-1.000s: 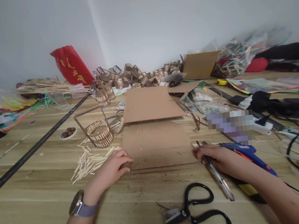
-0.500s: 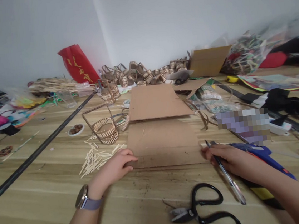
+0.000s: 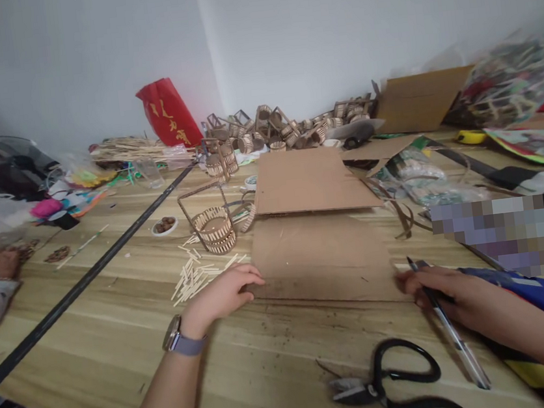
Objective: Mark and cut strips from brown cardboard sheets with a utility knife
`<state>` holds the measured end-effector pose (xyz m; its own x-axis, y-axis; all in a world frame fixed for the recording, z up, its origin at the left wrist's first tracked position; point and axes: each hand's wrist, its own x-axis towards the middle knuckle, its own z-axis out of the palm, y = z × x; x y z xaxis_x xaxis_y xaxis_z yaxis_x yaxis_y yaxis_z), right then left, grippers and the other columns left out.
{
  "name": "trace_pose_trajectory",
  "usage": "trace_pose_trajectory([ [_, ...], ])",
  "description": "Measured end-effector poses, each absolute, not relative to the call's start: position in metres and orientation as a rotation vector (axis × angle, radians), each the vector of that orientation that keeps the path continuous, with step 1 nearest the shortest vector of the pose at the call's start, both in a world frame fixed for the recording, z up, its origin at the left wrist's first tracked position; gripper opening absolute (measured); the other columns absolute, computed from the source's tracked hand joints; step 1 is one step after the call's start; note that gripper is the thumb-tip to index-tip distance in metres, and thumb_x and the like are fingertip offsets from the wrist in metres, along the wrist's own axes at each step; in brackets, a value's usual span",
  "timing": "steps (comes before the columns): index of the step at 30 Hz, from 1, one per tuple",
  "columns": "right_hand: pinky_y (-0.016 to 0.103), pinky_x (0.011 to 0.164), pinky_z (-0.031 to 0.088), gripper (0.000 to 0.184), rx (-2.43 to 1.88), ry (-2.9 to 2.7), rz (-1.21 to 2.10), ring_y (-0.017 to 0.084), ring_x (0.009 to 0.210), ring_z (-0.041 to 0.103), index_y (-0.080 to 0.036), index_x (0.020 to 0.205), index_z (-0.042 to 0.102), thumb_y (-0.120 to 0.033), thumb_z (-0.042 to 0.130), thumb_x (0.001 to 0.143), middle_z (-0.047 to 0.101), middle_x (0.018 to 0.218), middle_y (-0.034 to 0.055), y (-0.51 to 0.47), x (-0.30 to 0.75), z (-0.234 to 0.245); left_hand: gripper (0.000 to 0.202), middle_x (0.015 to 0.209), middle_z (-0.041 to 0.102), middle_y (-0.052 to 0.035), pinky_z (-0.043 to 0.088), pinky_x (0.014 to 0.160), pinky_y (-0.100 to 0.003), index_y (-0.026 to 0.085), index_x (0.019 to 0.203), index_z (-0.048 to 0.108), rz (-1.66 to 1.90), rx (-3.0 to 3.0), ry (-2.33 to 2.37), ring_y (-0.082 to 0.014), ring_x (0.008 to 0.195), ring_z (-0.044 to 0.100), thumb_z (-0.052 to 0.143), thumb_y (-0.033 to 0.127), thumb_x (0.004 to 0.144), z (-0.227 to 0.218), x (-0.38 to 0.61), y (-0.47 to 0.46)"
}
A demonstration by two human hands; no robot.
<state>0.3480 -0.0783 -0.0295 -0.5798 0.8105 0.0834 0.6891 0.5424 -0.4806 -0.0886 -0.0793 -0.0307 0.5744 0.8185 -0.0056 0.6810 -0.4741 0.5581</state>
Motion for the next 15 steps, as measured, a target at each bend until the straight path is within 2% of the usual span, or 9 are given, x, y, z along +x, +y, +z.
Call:
trace_pose_trajectory([
  [10,0.04,0.08,0.054,0.016,-1.246,-2.442,0.602,0.027,0.089,0.068,-0.027,0.087,0.065,-0.021,0.051,0.082,0.073,0.096,0.0089,-0.071,0.357,-0.046,0.04,0.12,0.065,-0.0066,0.043,0.103,-0.036,0.02,0.111,0.069,0.362,2.3,1.224,-0.0203,0.114,0.058,0.059,0.003,0.077,-0.029,-0.089,-0.079],
  [15,0.037,0.079,0.053,0.014,-1.28,-2.447,0.592,0.025,0.089,0.067,-0.025,0.081,0.062,-0.021,0.049,0.084,0.071,0.093,0.0073,-0.076,0.352,-0.039,0.041,0.119,0.065,-0.0072,0.044,0.103,-0.035,0.019,0.111,0.069,0.367,2.3,1.21,-0.02,0.113,0.058,0.058,0.002,0.076,-0.03,-0.09,-0.078],
])
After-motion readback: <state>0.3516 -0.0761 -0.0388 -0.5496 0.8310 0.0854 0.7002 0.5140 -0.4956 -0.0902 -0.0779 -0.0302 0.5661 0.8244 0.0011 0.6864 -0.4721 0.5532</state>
